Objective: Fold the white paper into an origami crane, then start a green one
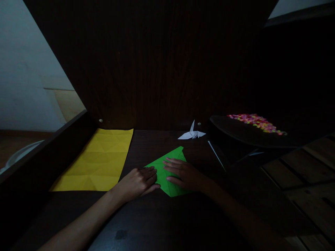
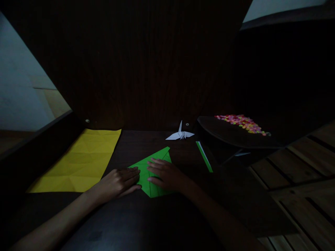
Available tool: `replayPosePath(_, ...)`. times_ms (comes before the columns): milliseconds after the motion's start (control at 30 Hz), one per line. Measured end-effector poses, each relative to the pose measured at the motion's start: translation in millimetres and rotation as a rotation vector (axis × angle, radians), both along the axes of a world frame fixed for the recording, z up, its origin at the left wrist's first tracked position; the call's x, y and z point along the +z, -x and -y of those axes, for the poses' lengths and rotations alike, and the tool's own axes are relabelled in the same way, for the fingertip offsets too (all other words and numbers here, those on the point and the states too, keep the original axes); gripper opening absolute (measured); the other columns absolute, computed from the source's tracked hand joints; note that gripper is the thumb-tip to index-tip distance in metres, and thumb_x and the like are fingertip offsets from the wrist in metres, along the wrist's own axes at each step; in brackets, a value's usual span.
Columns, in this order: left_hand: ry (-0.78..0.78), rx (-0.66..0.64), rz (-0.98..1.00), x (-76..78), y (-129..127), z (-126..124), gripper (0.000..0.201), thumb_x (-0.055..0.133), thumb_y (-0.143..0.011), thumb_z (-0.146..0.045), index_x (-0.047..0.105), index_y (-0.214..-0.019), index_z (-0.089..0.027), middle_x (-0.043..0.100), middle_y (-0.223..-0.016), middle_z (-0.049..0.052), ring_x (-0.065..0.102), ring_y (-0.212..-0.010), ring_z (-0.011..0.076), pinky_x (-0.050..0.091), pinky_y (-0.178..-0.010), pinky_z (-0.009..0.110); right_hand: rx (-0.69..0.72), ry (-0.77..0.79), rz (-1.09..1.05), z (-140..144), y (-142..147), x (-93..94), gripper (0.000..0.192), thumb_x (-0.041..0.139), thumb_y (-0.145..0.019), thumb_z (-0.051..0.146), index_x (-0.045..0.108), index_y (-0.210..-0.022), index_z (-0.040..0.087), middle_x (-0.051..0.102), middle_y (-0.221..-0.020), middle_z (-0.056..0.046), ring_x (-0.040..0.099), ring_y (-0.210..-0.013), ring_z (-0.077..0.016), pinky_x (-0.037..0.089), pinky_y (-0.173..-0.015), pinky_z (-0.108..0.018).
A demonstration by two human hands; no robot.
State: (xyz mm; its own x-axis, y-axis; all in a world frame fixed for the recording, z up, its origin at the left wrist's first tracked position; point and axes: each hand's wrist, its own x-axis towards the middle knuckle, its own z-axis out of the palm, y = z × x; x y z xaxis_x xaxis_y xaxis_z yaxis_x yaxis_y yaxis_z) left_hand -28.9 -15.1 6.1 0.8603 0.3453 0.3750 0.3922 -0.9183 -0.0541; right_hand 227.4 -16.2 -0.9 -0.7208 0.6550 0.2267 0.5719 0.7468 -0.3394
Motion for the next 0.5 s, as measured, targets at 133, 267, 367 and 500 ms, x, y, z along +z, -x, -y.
replayPosePath(133,-0.008,0.002,0.016,0.5,-2,1,0.032,0.042,-0.1,-0.035,0.065,-0.092,-0.014,0.071,-0.095,0.011,0.07,-0.088,0.0196,0.059,-0.075,0.03,-0.009,-0.035,0.045,4,2,1.4,0.053,0.058,-0.089,0.048,0.06,-0.129,0.015,0.052,-0.141,-0.013,0.043,-0.135,-0.0289,0.04,-0.109,-0.047)
replayPosePath(267,-0.011,0.012,0.01,-0.5,-4,2,0.031,0.044,-0.1,-0.036,0.063,-0.09,-0.013,0.071,-0.095,0.011,0.069,-0.088,0.0216,0.059,-0.071,0.031,-0.039,-0.034,0.077,9,5,3.0,0.075,0.064,-0.077,0.063,0.057,-0.132,0.012,0.051,-0.141,-0.016,0.04,-0.136,-0.0305,0.035,-0.112,-0.046)
replayPosePath(367,-0.001,0.021,0.013,-1.4,-5,3,0.031,0.044,-0.099,-0.035,0.063,-0.091,-0.013,0.07,-0.093,0.011,0.069,-0.089,0.0219,0.059,-0.072,0.032,-0.054,-0.015,0.101,13,6,4.3,0.083,0.064,-0.074,0.066,0.052,-0.136,0.012,0.049,-0.143,-0.016,0.035,-0.139,-0.0306,0.03,-0.114,-0.047)
replayPosePath(500,0.055,0.015,0.058,-0.1,-5,3,0.03,0.043,-0.1,-0.035,0.064,-0.092,-0.014,0.069,-0.095,0.011,0.068,-0.092,0.0202,0.058,-0.077,0.032,-0.056,-0.009,0.128,15,8,4.7,0.079,0.063,-0.077,0.059,0.05,-0.138,0.011,0.045,-0.146,-0.016,0.032,-0.141,-0.031,0.028,-0.115,-0.048)
